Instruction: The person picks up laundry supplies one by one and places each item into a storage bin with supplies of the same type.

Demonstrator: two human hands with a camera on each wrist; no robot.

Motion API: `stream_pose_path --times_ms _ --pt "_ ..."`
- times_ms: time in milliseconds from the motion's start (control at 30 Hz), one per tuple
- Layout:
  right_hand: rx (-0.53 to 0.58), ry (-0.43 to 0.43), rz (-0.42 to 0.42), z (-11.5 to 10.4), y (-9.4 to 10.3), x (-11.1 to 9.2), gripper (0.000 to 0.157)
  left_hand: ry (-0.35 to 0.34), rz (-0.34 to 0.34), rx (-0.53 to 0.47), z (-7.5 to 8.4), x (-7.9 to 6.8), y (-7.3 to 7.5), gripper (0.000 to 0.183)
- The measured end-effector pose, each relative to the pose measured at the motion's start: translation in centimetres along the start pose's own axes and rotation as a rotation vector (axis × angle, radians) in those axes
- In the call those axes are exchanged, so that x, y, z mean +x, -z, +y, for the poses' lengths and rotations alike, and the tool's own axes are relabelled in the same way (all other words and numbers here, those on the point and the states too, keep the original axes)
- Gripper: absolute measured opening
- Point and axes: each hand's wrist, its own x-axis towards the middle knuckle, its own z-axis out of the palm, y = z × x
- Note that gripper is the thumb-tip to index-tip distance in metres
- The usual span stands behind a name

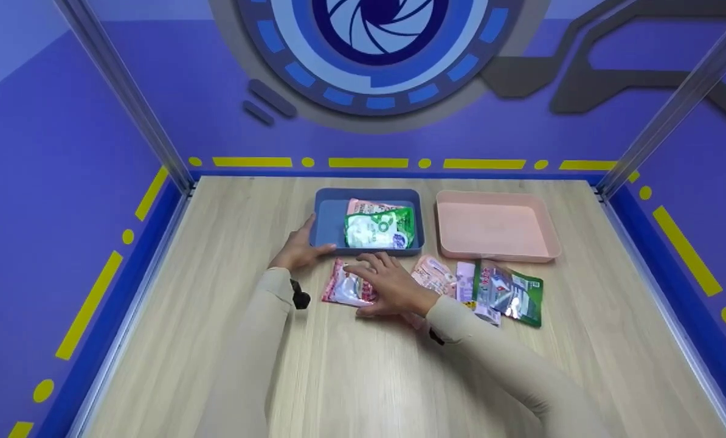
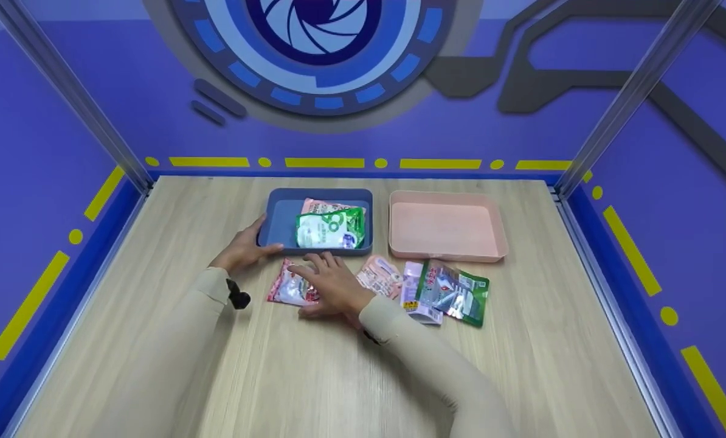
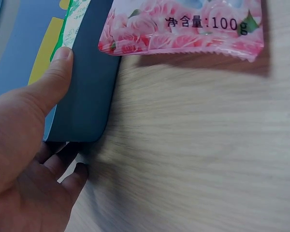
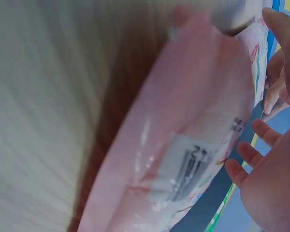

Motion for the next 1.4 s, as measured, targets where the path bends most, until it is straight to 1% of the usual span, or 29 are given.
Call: stream_pose_path --times_ms 167,333,567,900,1100,1367,1400 --pt "-0.012 -0.003 -0.033 -0.18 -0.22 -0.18 0.1 0.008 0.003 -0.013 -0.09 0.04 -0.08 0.106" --pt "0.005 -0.011 -0.053 -0.27 -0.51 -0.33 0.099 0.019 0.004 -0.016 -0.02 -0.09 -0.04 0.107" --pt "0.013 -0.014 -0.069 -0.38 -0.69 -0.51 0.097 -0.008 0.006 -0.007 -0.17 0.0 0.03 0.107" --pt "0.031 -0.064 -0.105 -0.39 -0.8 -0.62 0.095 0.009 0.0 -0.025 -0.22 -0.02 0.0 0.106" --pt "0.057 -0.06 -0.1 -0.28 -0.76 -0.55 0.09 0.024 0.004 -0.038 -0.04 -0.01 -0.02 0.105" --pt "0.064 -0.033 -0.053 -0.06 -0.89 -0.46 0.084 0.04 -0.005 -0.034 -0.12 -0.01 -0.06 0.106" --pt "0.064 -0.035 -0.053 -0.05 -0.9 -0.44 0.084 0.03 -0.005 -0.026 -0.16 0.01 -0.04 0.106"
